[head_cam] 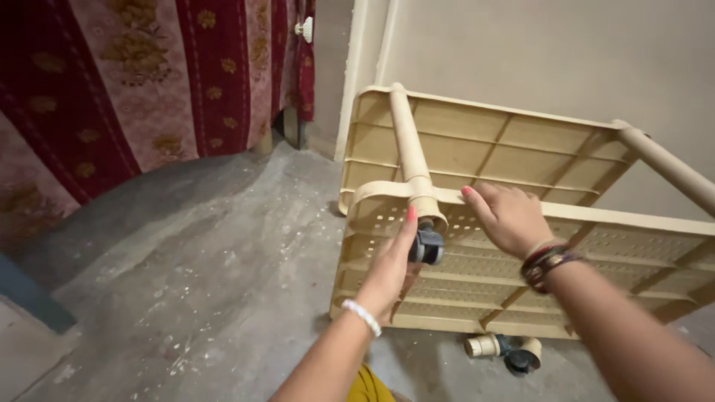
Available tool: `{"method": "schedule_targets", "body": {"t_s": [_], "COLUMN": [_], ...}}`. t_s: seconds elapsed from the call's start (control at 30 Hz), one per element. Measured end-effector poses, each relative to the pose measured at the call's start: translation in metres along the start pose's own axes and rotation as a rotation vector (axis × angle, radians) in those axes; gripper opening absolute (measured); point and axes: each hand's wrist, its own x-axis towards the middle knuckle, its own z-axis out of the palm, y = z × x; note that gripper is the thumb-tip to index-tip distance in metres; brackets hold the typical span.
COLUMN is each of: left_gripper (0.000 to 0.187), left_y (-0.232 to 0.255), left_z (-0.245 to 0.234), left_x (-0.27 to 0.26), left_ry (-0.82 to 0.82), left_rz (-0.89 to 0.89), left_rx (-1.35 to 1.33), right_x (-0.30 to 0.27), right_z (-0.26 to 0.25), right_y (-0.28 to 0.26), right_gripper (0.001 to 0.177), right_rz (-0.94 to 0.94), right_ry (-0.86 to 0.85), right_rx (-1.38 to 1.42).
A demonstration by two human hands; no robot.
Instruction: The person attaches caster wheels to the legs of a beige plastic two-tier utility cart. They insert each wheel into the leg sockets and press them into place, then flip the cart upright to check the assembly.
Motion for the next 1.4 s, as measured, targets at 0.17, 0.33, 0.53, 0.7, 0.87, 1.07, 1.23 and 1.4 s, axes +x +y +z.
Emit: {"method": "schedule_targets", "body": {"t_s": [0.17, 0.33, 0.53, 0.7, 0.87, 1.07, 1.23, 1.4], "left_gripper": [0.063, 0.062, 0.059, 0.058, 0.076, 0.052, 0.063, 0.083], "left_y": [0.0, -0.013, -0.01, -0.003, -0.014, -0.06, -0.099, -0.116], "left_z": [0.021, 0.038, 0.041, 0.042, 0.019, -0.05, -0.102, -0.131], "left_x": [0.017, 0.013, 0.015, 0.007, 0.003, 0.013, 0.03, 0.045], "left_ry": [-0.049, 0.046, 0.03, -0.063, 0.101, 0.6, 0.907, 0.558], "left_rz": [-0.32, -0.215, -0.211, -0.218, -0.174, 0.167, 0.41, 0.414], "left_rx": [-0.127, -0.212, -0.247, -0.305, -0.19, 0.111, 0.537, 0.759], "right_x": [-0.01, -0.013, -0.017, -0.023, -0.042, -0.083, -0.104, -0.113], "right_z": [0.035, 0.041, 0.038, 0.036, 0.037, 0.053, 0.063, 0.07], "right_y": [0.013, 0.016, 0.011, 0.015, 0.031, 0.058, 0.083, 0.107], "right_gripper": [0.044, 0.042, 0.039, 0.03, 0.048, 0.048, 0.042, 0.046], "right_rz": [-0.029, -0.046, -0.063, -0.121, -0.242, -0.122, 0.116, 0.124], "right_ry": [0.261, 0.343, 0.394, 0.411, 0.431, 0.562, 0.649, 0.584], "right_rx": [-0.056, -0.046, -0.016, 0.072, 0.12, 0.277, 0.369, 0.372]}}
